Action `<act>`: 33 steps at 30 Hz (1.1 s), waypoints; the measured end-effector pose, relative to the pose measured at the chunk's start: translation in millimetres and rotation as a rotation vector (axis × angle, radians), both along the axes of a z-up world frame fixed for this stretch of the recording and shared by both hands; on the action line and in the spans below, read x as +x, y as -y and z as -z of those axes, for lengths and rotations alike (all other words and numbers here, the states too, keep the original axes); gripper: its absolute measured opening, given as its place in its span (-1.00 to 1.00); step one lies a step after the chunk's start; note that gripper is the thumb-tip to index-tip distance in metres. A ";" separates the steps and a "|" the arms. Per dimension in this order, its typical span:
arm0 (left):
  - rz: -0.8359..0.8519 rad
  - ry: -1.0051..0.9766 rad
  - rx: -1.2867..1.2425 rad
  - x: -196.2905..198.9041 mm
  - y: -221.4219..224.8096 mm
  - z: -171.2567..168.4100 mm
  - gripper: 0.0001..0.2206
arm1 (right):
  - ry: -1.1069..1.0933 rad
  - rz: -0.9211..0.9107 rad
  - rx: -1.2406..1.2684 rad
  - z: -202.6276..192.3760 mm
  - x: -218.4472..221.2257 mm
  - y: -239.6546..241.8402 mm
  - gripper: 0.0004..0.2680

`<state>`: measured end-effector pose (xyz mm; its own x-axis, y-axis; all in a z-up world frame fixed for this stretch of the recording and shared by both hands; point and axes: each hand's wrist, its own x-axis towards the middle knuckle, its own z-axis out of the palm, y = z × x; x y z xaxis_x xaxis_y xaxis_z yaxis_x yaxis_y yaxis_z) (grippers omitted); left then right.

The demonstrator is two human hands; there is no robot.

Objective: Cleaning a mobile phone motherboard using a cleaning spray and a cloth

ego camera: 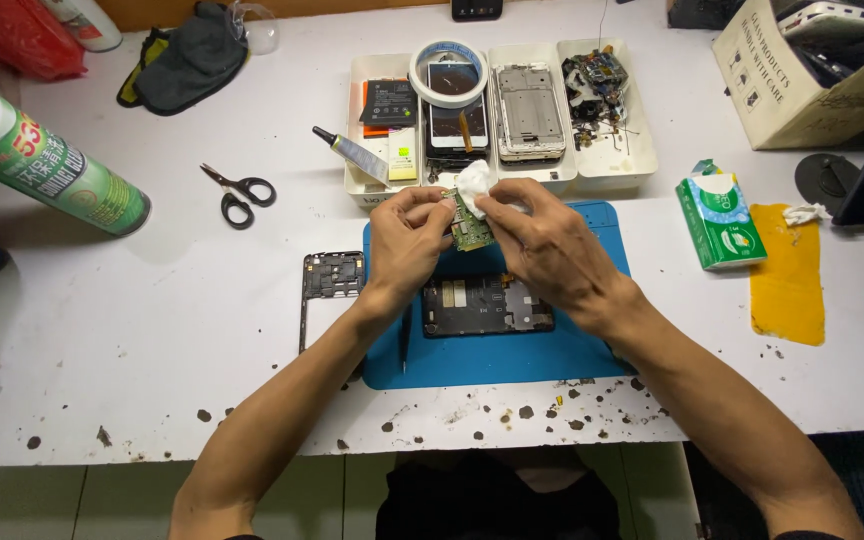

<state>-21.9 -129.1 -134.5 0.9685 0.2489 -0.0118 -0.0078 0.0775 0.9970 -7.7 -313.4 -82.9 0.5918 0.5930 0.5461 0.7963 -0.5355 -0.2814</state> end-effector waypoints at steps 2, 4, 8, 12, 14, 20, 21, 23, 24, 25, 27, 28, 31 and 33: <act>0.015 -0.011 -0.005 -3.7 0.2 -1.4 -0.75 | -0.009 0.010 -0.011 0.8 -0.6 -1.1 -0.81; 0.003 0.008 0.005 -0.4 -1.4 3.4 -0.75 | -0.031 0.017 -0.041 -1.2 -0.2 -2.2 -0.80; -0.001 -0.004 0.012 0.7 -3.9 6.5 -0.74 | -0.028 0.015 -0.033 1.4 -3.8 -1.4 -0.82; -0.012 -0.023 0.003 -7.8 -1.2 -12.2 -0.74 | -0.041 0.026 -0.053 1.1 -3.1 -4.8 -0.79; -0.026 -0.020 0.005 -5.2 -2.5 -12.8 -0.73 | -0.037 0.025 -0.060 -1.6 -3.1 -4.7 -0.77; -0.007 -0.070 0.026 -8.4 -4.1 -12.2 -0.74 | -0.085 0.024 -0.035 4.8 -0.1 -3.1 -0.78; -0.010 -0.062 0.023 -5.3 -5.3 -3.6 -0.75 | -0.089 0.028 -0.053 2.7 -1.3 -3.7 -0.80; -0.015 -0.051 0.020 -3.7 -5.7 0.1 -0.76 | -0.091 0.031 -0.072 -1.5 -1.2 -1.8 -0.81; -0.010 -0.063 0.024 -5.1 -4.6 -4.7 -0.76 | -0.111 0.021 -0.067 -3.4 0.1 0.8 -0.83; -0.001 -0.079 0.029 -7.7 -3.0 -8.5 -0.76 | -0.135 0.013 -0.062 -4.2 -0.1 3.9 -0.85; 0.001 -0.074 0.022 -3.3 -7.0 3.8 -0.76 | -0.195 0.009 0.053 6.0 14.4 12.3 -0.86; 0.002 -0.068 0.014 -0.2 -8.4 9.6 -0.76 | -0.251 0.003 0.168 10.6 21.9 17.3 -0.87; 0.004 -0.074 0.030 -0.6 -9.4 15.9 -0.74 | -0.436 0.038 0.341 -13.6 18.7 25.6 -0.85; 0.013 -0.073 0.036 0.1 -9.9 14.8 -0.74 | -0.435 0.020 0.352 -17.2 13.1 23.1 -0.85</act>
<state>-21.9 -119.2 -149.3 0.9686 0.2376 -0.0735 0.0655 0.0415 0.9970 5.3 -336.5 -65.7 0.8160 0.4051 0.4123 0.5576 -0.3636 -0.7462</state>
